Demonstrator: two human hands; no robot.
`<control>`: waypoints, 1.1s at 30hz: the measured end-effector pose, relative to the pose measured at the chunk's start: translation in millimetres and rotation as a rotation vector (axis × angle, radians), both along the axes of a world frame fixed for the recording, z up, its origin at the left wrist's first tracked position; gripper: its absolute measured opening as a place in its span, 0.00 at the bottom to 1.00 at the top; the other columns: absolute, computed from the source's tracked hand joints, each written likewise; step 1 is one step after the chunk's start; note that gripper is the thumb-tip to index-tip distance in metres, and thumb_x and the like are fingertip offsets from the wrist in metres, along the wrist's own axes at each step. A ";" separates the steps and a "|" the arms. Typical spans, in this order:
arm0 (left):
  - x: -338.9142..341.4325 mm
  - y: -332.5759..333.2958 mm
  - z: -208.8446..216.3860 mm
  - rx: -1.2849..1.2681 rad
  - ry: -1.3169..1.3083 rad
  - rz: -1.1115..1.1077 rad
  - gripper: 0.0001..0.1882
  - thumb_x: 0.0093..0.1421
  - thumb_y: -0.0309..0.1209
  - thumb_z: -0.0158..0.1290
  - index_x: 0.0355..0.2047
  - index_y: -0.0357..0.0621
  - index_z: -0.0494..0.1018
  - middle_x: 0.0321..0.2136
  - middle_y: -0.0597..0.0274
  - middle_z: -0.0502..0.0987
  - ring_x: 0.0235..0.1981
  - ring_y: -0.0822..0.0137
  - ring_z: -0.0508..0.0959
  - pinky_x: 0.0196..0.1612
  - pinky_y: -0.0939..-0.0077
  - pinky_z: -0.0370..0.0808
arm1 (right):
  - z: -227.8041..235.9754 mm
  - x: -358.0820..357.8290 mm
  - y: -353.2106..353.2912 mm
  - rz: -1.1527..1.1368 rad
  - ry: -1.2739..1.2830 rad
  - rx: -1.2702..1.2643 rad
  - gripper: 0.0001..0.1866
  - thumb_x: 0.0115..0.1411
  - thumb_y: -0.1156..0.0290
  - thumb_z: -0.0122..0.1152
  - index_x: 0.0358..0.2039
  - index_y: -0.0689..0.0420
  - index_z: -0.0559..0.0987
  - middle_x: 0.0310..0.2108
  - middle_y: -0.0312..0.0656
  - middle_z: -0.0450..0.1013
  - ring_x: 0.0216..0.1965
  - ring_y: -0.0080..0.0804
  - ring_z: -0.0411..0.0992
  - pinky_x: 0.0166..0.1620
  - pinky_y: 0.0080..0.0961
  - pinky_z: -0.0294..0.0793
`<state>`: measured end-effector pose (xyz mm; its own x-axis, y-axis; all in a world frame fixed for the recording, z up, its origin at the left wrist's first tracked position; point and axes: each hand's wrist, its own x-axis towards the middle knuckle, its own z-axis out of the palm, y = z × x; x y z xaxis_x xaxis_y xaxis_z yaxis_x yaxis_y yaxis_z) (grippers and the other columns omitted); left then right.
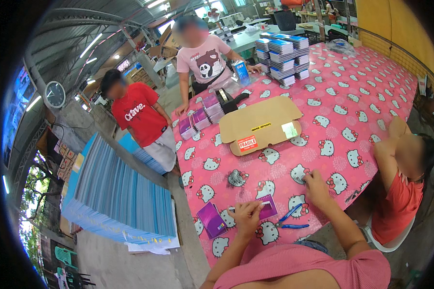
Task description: The person uses scissors to trim the excess plastic wrapping from the spiral binding of a purple notebook. They repeatedly pick up a notebook, cut the plastic, and place it on the table.
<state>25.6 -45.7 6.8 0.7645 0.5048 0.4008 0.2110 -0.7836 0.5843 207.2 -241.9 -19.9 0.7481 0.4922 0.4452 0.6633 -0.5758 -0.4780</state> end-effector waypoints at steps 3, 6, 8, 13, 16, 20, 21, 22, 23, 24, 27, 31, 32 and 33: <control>1.9 -1.5 -1.4 0.013 -0.018 -0.001 0.08 0.51 0.41 0.59 0.30 0.57 0.79 0.29 0.77 0.77 0.36 0.73 0.71 0.56 0.39 0.42 | 7.6 -7.6 12.2 0.098 -0.001 -0.091 0.09 0.52 0.70 0.57 0.35 0.55 0.78 0.28 0.47 0.67 0.31 0.46 0.70 0.32 0.36 0.70; 1.4 0.4 1.6 0.024 -0.042 -0.007 0.09 0.50 0.43 0.60 0.30 0.58 0.79 0.29 0.77 0.77 0.35 0.73 0.71 0.55 0.40 0.42 | 35.4 -30.1 30.5 0.227 0.113 -0.049 0.08 0.51 0.68 0.59 0.32 0.56 0.79 0.26 0.43 0.69 0.29 0.42 0.71 0.32 0.34 0.70; 0.6 -0.5 0.0 0.011 -0.060 -0.023 0.10 0.49 0.44 0.61 0.29 0.58 0.80 0.29 0.77 0.77 0.35 0.74 0.71 0.56 0.41 0.42 | 45.3 -45.5 52.0 0.295 0.248 0.120 0.09 0.51 0.65 0.60 0.29 0.57 0.80 0.25 0.42 0.70 0.29 0.40 0.72 0.31 0.32 0.71; 0.6 0.9 0.7 -0.029 -0.015 -0.008 0.11 0.47 0.46 0.61 0.29 0.59 0.80 0.29 0.77 0.78 0.34 0.74 0.71 0.55 0.41 0.42 | 33.1 -49.6 71.5 0.456 0.485 0.276 0.11 0.51 0.63 0.62 0.29 0.58 0.80 0.23 0.42 0.74 0.26 0.32 0.73 0.29 0.26 0.71; 0.6 -0.5 3.7 -0.031 0.004 0.006 0.11 0.48 0.46 0.61 0.29 0.59 0.80 0.29 0.77 0.78 0.35 0.74 0.71 0.55 0.41 0.42 | 36.3 -44.1 70.3 0.412 0.752 0.280 0.11 0.51 0.64 0.63 0.30 0.58 0.81 0.21 0.42 0.75 0.23 0.27 0.72 0.29 0.24 0.70; 3.8 -2.2 7.7 -0.055 0.000 0.009 0.10 0.48 0.41 0.62 0.29 0.54 0.81 0.26 0.74 0.78 0.35 0.72 0.70 0.53 0.50 0.44 | 37.4 -37.3 69.7 0.609 0.730 0.213 0.10 0.49 0.67 0.65 0.30 0.58 0.80 0.22 0.42 0.74 0.24 0.27 0.72 0.30 0.25 0.70; 4.8 -2.9 9.4 -0.044 0.000 0.008 0.10 0.48 0.41 0.62 0.29 0.54 0.81 0.26 0.75 0.78 0.35 0.72 0.70 0.53 0.50 0.45 | 37.5 -36.0 69.5 0.651 0.707 0.180 0.10 0.49 0.68 0.65 0.30 0.58 0.80 0.22 0.42 0.74 0.25 0.29 0.72 0.30 0.26 0.70; 4.5 -3.6 11.0 -0.035 0.000 0.012 0.10 0.48 0.42 0.62 0.29 0.54 0.81 0.26 0.75 0.78 0.35 0.72 0.70 0.53 0.50 0.45 | 43.3 -36.2 68.6 0.671 0.606 0.125 0.10 0.49 0.67 0.65 0.30 0.58 0.79 0.23 0.42 0.73 0.26 0.31 0.72 0.31 0.27 0.70; 4.0 -4.1 11.4 -0.025 0.001 0.015 0.10 0.48 0.42 0.62 0.30 0.54 0.81 0.26 0.75 0.78 0.35 0.72 0.70 0.53 0.50 0.45 | 51.6 -37.3 66.4 0.691 0.503 0.071 0.10 0.50 0.66 0.64 0.30 0.58 0.79 0.24 0.42 0.73 0.28 0.34 0.72 0.32 0.29 0.70; 3.3 -4.0 10.5 -0.022 -0.001 0.015 0.10 0.48 0.42 0.62 0.30 0.55 0.81 0.26 0.76 0.78 0.34 0.72 0.69 0.53 0.50 0.45 | 57.6 -39.1 65.1 0.708 0.401 0.017 0.10 0.50 0.66 0.64 0.30 0.58 0.79 0.25 0.42 0.72 0.29 0.36 0.72 0.33 0.31 0.70; 3.1 -4.8 10.8 -0.008 -0.006 0.014 0.10 0.48 0.42 0.61 0.30 0.55 0.81 0.26 0.76 0.78 0.34 0.72 0.69 0.53 0.50 0.45 | 63.2 -43.5 63.6 0.671 0.390 0.006 0.11 0.52 0.64 0.61 0.29 0.59 0.77 0.27 0.43 0.70 0.34 0.43 0.71 0.35 0.36 0.69; 3.0 -4.8 6.9 -0.014 -0.005 0.025 0.10 0.49 0.40 0.61 0.31 0.55 0.80 0.27 0.76 0.78 0.35 0.72 0.69 0.53 0.50 0.45 | 58.8 -48.2 63.9 0.589 0.325 -0.079 0.13 0.54 0.63 0.59 0.34 0.59 0.74 0.28 0.43 0.70 0.36 0.45 0.71 0.35 0.38 0.70; 2.5 -4.0 5.0 -0.022 -0.009 0.027 0.10 0.49 0.40 0.61 0.31 0.55 0.80 0.27 0.76 0.78 0.35 0.72 0.69 0.53 0.50 0.45 | 66.4 -54.8 63.4 0.550 0.308 -0.057 0.13 0.54 0.63 0.58 0.35 0.58 0.73 0.29 0.43 0.71 0.36 0.46 0.71 0.35 0.38 0.70; 1.5 -4.0 3.9 -0.029 0.000 0.031 0.10 0.49 0.40 0.61 0.32 0.56 0.80 0.28 0.75 0.78 0.36 0.72 0.69 0.53 0.50 0.45 | 70.3 -58.6 63.0 0.510 0.291 -0.034 0.13 0.54 0.63 0.58 0.36 0.58 0.73 0.30 0.43 0.71 0.36 0.46 0.71 0.36 0.38 0.70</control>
